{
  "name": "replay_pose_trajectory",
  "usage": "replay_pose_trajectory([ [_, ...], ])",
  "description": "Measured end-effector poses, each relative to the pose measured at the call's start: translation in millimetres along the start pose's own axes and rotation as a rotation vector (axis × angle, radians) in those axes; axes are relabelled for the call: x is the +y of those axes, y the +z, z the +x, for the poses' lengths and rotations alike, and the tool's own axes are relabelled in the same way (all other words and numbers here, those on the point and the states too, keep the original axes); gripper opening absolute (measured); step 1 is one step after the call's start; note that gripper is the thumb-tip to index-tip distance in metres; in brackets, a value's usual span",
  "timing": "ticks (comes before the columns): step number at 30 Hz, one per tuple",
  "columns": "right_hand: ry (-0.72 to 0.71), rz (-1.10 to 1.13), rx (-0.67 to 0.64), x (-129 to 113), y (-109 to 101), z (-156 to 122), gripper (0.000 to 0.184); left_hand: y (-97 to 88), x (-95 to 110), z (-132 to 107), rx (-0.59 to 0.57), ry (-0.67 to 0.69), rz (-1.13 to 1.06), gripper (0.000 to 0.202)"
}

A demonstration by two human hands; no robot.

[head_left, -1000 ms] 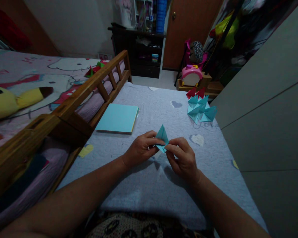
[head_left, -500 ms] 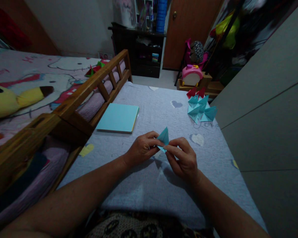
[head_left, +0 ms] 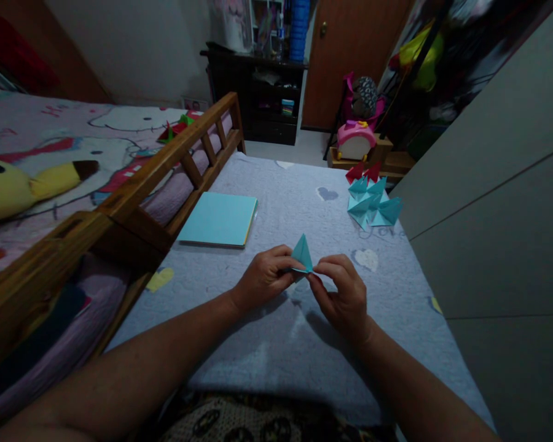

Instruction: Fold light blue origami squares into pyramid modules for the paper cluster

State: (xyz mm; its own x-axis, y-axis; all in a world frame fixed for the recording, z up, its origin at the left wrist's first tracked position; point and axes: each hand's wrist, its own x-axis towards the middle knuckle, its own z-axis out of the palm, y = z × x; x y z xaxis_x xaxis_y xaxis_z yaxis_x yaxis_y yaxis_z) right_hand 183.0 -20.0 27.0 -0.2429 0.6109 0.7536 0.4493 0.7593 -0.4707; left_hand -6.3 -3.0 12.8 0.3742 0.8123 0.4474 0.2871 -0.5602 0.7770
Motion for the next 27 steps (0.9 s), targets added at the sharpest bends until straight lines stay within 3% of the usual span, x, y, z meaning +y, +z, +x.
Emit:
replay_pose_trajectory([
  [8, -0.049, -0.077, -0.005, -1.4, -2.0, 0.6, 0.018, 3.1, -1.9, -1.5, 0.049, 0.023, 0.055, 0.011],
  [27, -0.06, -0.047, -0.056, -0.2, -0.9, 1.1, 0.016, 2.5, -0.9, 0.4, 0.009, -0.028, 0.008, 0.012],
])
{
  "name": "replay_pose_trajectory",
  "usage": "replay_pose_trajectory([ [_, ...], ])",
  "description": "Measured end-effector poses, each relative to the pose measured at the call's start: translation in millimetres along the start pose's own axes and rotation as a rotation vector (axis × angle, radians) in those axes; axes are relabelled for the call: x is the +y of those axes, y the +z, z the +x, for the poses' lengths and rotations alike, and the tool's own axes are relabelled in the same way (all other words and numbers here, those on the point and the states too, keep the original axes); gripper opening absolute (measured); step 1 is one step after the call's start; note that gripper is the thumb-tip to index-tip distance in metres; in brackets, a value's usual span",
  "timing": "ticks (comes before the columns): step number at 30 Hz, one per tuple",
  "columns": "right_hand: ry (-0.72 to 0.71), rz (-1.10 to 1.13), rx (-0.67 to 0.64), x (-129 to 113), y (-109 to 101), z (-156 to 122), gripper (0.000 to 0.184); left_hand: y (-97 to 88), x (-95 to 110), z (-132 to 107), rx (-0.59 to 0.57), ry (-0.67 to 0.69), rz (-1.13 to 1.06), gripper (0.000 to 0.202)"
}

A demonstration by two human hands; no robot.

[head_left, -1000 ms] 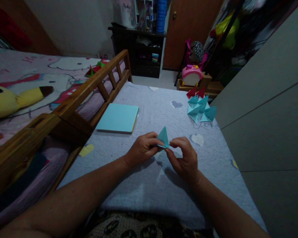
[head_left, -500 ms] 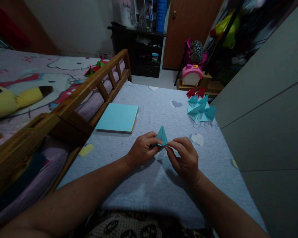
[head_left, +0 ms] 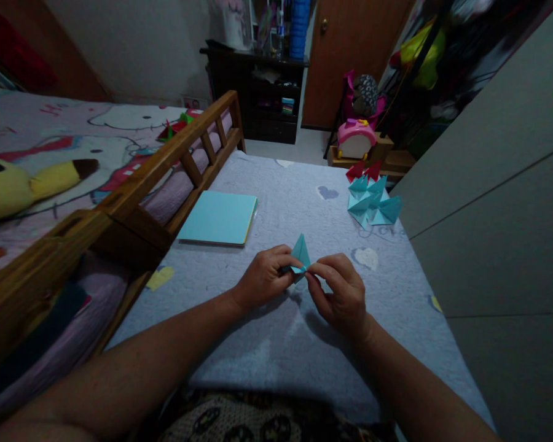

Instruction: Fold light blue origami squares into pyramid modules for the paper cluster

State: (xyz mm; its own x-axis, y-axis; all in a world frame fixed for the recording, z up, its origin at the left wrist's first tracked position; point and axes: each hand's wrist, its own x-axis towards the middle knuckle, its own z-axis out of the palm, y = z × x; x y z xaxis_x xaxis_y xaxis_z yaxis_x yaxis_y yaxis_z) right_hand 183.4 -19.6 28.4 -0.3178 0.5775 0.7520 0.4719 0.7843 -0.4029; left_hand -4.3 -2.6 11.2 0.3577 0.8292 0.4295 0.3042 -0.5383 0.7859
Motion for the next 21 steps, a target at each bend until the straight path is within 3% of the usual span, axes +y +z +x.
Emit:
replay_pose_trajectory([
  [16, -0.061, -0.012, -0.104, 3.8, 0.8, 2.1, 0.011, -1.2, 3.0, 1.2, -0.062, -0.106, 0.028, 0.014],
  [21, -0.007, -0.02, -0.046, 3.8, 2.5, 1.5, 0.014, -0.5, 2.1, 0.8, -0.048, -0.118, -0.008, 0.013],
])
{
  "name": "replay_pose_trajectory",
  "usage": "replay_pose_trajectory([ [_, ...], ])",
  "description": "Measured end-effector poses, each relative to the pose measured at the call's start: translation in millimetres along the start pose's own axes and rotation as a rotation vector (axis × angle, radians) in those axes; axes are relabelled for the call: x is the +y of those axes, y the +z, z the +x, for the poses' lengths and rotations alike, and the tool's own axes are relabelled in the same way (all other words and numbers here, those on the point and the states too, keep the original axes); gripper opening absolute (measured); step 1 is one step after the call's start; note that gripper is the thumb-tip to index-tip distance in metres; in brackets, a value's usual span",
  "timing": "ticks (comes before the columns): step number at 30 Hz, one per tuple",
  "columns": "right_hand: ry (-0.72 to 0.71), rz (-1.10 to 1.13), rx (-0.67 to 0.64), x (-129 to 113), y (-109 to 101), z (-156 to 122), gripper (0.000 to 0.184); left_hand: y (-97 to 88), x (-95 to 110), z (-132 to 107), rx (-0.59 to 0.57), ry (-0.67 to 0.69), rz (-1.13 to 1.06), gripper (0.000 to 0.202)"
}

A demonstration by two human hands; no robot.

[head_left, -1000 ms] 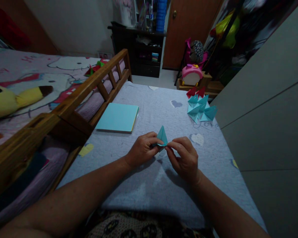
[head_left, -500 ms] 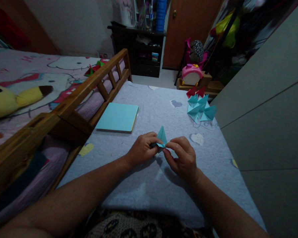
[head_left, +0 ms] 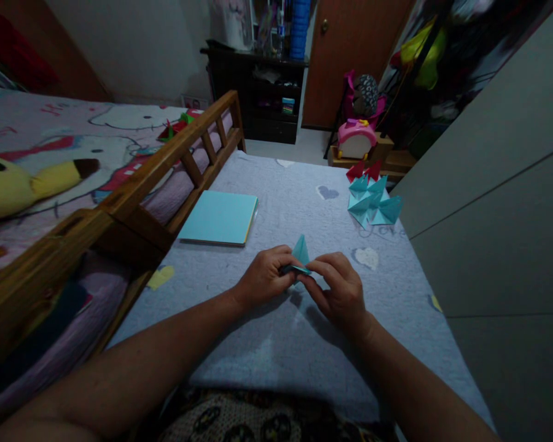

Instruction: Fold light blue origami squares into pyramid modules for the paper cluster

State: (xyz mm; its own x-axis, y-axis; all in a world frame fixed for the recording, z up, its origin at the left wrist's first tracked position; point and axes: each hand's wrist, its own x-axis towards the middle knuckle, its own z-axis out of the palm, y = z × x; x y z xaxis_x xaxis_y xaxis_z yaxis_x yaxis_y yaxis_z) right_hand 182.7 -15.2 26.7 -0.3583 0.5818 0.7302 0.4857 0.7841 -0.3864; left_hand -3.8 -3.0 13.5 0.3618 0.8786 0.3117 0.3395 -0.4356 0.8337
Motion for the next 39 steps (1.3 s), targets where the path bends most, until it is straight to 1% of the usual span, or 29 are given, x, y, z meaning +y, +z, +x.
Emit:
replay_pose_trajectory([
  [2, 0.036, -0.014, 0.044, -0.5, 0.4, -0.1, 0.012, 0.4, 0.0, 0.0, 0.005, 0.001, -0.019, 0.012],
  [4, 0.051, -0.027, 0.06, -0.8, 0.5, -0.2, 0.009, 0.6, 0.7, -0.1, 0.003, 0.001, -0.026, 0.011],
  [12, 0.05, -0.08, 0.032, 0.8, 1.2, -2.4, 0.007, 1.9, 1.8, 0.2, -0.005, -0.029, -0.05, 0.017],
  [19, 0.047, -0.073, 0.047, -0.2, 1.8, -1.2, 0.011, 3.4, -3.2, -1.2, -0.018, -0.029, -0.062, 0.02],
  [26, 0.054, -0.023, 0.039, -0.6, 1.2, -0.6, 0.01, 3.3, -1.9, -0.2, -0.031, -0.006, -0.051, 0.027],
  [30, 0.083, 0.026, 0.033, -1.0, 1.4, -0.5, 0.01, 3.2, -0.1, 0.2, -0.03, -0.002, -0.046, 0.029],
  [33, 0.111, 0.069, 0.044, -1.9, 1.5, 1.1, 0.011, 2.6, 0.9, 0.0, -0.047, -0.005, -0.039, 0.027],
  [39, 0.253, 0.193, 0.04, -3.5, -1.6, 5.7, 0.014, 2.0, 1.7, -0.8, -0.087, -0.022, -0.046, 0.019],
])
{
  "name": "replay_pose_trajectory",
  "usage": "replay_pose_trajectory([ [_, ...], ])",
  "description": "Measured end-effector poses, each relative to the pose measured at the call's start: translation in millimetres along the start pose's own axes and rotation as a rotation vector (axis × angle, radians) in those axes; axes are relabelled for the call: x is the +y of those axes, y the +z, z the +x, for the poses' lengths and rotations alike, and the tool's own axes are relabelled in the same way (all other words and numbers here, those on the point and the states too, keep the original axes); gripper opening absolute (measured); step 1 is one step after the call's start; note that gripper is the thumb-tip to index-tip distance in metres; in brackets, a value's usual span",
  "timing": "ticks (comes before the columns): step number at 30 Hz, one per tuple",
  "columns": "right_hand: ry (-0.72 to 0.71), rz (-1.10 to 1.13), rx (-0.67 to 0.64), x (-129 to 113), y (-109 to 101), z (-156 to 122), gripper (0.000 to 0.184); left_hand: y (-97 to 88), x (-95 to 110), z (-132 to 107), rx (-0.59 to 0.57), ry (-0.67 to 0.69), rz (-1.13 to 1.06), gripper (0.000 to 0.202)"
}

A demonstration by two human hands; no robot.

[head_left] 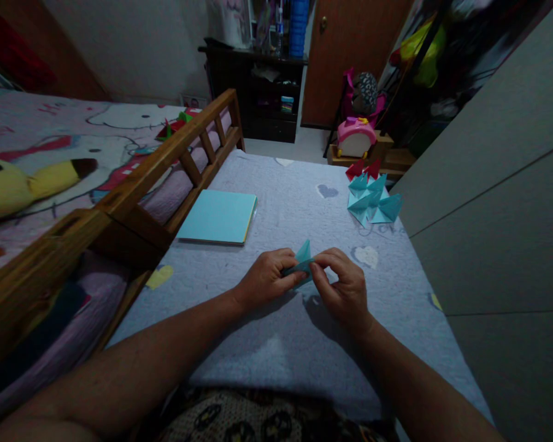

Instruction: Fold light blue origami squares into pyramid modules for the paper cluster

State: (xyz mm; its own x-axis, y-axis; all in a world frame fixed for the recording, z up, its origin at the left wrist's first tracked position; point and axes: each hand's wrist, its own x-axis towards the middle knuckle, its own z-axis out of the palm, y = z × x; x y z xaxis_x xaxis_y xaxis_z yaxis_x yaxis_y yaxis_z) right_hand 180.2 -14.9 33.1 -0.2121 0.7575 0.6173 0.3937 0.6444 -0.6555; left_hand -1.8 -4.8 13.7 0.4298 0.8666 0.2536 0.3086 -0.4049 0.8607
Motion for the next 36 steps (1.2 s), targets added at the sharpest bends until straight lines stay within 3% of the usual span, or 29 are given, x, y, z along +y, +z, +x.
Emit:
replay_pose_trajectory([
  [8, 0.195, 0.113, -0.018, 3.0, -0.6, 0.5, 0.015, -0.2, -1.2, -0.9, -0.063, -0.027, -0.02, 0.019],
  [16, 0.267, 0.18, -0.031, 2.4, -0.6, 0.9, 0.016, 0.9, -1.0, 0.2, -0.089, -0.041, -0.048, 0.022],
  [29, 0.445, 0.339, 0.125, 12.7, -7.4, 2.6, 0.013, 3.7, 0.9, 0.1, -0.183, -0.063, -0.044, 0.027],
  [32, 0.462, 0.372, 0.031, 16.5, -7.0, 1.3, 0.013, 2.9, 0.3, 0.8, -0.153, -0.092, -0.074, 0.027],
  [36, 0.362, 0.222, -0.138, 15.6, -2.4, 0.3, 0.008, 2.5, -1.3, 0.5, -0.106, -0.115, -0.113, 0.026],
])
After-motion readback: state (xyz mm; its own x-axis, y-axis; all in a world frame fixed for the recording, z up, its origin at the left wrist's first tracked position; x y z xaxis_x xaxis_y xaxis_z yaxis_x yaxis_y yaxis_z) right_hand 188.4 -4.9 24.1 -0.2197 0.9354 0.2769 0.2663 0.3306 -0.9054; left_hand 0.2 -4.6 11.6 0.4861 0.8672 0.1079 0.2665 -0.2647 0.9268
